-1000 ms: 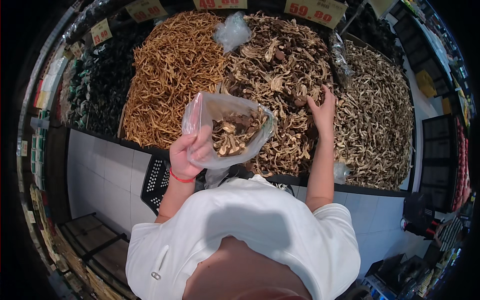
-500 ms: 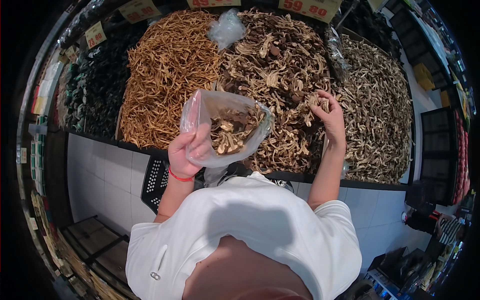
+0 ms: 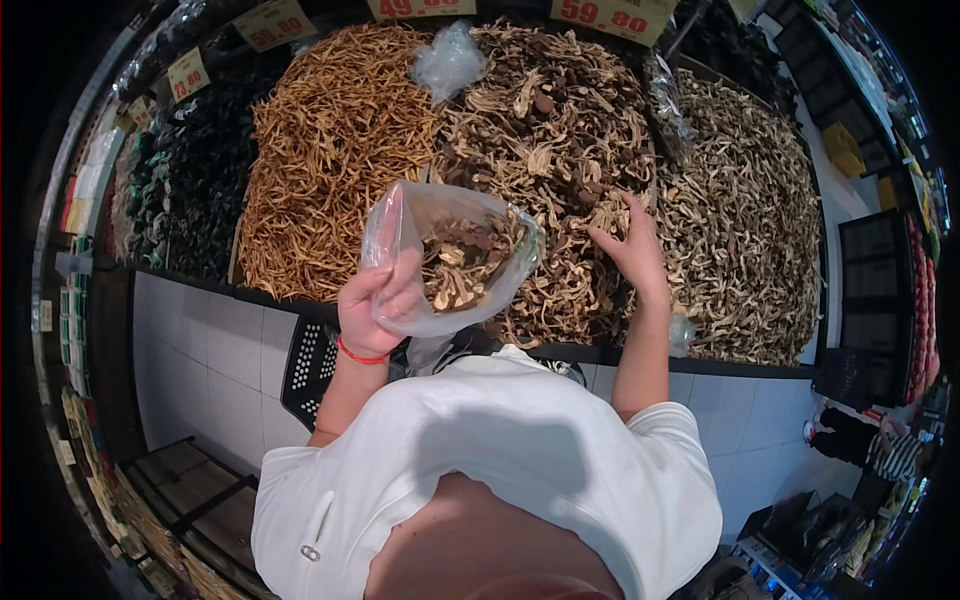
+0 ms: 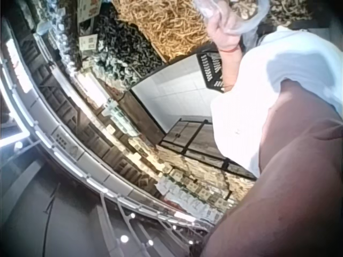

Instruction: The person selects dried goods from bulk bins in a supermarket, placing them into a plastic bag and then into a shopping basket. They handle dried mushrooms and dried flat noodles, moving between different bins to collect items.

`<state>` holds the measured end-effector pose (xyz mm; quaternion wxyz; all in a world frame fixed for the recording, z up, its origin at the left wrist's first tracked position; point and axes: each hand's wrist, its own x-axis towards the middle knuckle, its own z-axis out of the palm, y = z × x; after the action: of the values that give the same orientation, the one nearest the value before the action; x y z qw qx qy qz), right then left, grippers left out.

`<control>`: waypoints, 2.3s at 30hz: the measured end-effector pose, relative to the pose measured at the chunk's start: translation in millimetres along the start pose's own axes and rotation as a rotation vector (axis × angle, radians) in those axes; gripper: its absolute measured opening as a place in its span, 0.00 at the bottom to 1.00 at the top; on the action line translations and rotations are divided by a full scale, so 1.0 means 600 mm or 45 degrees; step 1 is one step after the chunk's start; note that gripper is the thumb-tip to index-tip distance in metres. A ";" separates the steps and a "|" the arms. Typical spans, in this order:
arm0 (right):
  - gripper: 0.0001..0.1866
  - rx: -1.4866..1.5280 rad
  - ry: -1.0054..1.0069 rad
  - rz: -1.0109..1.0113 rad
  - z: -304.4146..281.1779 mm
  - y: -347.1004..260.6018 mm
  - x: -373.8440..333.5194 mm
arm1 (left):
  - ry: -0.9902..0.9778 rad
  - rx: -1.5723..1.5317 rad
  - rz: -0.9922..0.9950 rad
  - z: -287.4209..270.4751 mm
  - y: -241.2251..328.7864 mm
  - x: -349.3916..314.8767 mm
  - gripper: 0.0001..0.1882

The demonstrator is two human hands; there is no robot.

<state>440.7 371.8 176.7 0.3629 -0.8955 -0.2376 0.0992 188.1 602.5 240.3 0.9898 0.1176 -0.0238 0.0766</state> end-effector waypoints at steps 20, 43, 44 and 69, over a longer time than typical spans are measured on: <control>0.23 0.249 0.164 -0.024 -0.001 0.022 0.012 | 0.002 -0.013 -0.012 -0.001 0.003 -0.001 0.35; 0.24 1.218 0.314 -0.043 -0.049 -0.037 0.017 | -0.030 -0.046 -0.016 0.001 0.002 0.002 0.37; 0.24 1.259 0.327 -0.059 -0.045 -0.035 0.020 | -0.029 -0.045 -0.016 0.003 0.002 0.002 0.37; 0.26 1.265 -1.062 -0.195 0.059 -0.185 -0.025 | 0.022 0.070 -0.034 0.006 -0.018 0.011 0.33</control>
<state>375.9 455.1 228.8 0.6170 -0.4881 -0.3475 0.5102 196.1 592.1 241.6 0.9873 0.1444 -0.0116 0.0651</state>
